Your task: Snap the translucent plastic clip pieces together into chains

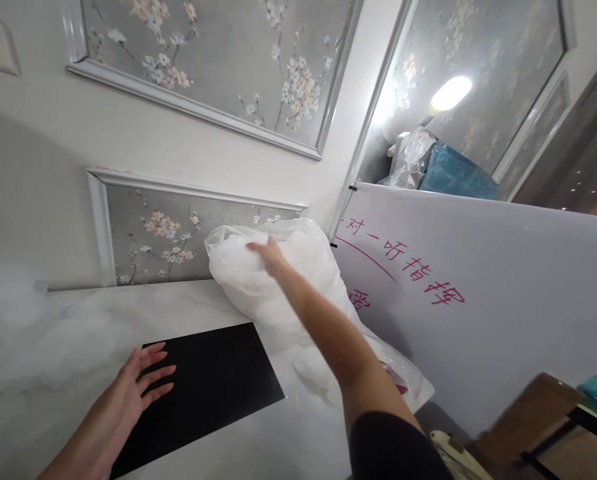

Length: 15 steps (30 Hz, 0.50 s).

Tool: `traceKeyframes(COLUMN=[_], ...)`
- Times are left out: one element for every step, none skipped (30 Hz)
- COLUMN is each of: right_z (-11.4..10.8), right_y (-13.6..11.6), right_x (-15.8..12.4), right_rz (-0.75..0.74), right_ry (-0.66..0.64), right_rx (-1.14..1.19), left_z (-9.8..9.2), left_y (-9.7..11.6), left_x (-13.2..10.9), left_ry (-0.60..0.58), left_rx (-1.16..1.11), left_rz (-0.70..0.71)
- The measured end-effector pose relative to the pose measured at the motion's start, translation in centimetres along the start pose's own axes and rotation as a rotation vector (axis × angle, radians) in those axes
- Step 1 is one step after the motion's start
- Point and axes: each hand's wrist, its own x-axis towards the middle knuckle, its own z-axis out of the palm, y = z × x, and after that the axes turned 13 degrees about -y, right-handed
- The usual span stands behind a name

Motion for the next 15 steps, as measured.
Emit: traceKeyframes(right_z=[-2.2,-4.3,-6.0,-7.5,-8.7,-9.6,-10.3,-10.9,-11.3,-11.7,-12.0,-12.4,-12.8,-13.1,-13.5], right_y=[-1.0,-1.8,-2.3,-2.5,-2.6,-2.5,-2.4,-2.3,-2.3,-2.4,-2.5,-2.7,-3.0,-3.2,-3.4], right_x=[1.3,2.2,2.8,3.1,3.3,3.3,3.4,3.5,3.7,3.9,4.0,4.2,4.3,4.2,4.0], right_rz=[0.032,0.074,0.126,0.189,0.252,0.307,0.353,0.39,0.421,0.45,0.481,0.514,0.547,0.574,0.588], right_ry=[0.099,0.18,0.242,0.286,0.318,0.336,0.341,0.335,0.322,0.305,0.288,0.272,0.26,0.249,0.24], right_rx=[-0.096,-0.192,-0.287,-0.38,-0.472,-0.562,-0.646,-0.726,-0.799,-0.866,-0.926,-0.981,-1.031,-1.08,-1.128], left_z=[-0.3,-0.6,-0.9,-1.1,-1.4,-1.6,-1.7,-1.8,-1.8,-1.7,-1.6,-1.5,-1.4,-1.3,-1.2], left_y=[-0.2,-0.3,-0.4,-0.4,-0.5,-0.5,-0.6,-0.7,-0.7,-0.8,-0.9,-1.1,-1.2,-1.4,-1.6], left_x=[0.1,0.1,0.2,0.2,0.2,0.1,0.1,0.1,0.1,0.1,0.2,0.4,0.5,0.7,0.9], left_ry=[-0.009,-0.02,-0.034,-0.049,-0.061,-0.068,-0.072,-0.076,-0.075,-0.072,-0.064,-0.05,-0.032,-0.016,-0.006], left_rx=[0.04,0.073,0.1,0.125,0.149,0.17,0.187,0.2,0.207,0.211,0.213,0.215,0.219,0.223,0.23], left_rz=[-0.018,-0.038,-0.054,-0.066,-0.077,-0.086,-0.096,-0.106,-0.113,-0.116,-0.113,-0.103,-0.092,-0.078,-0.065])
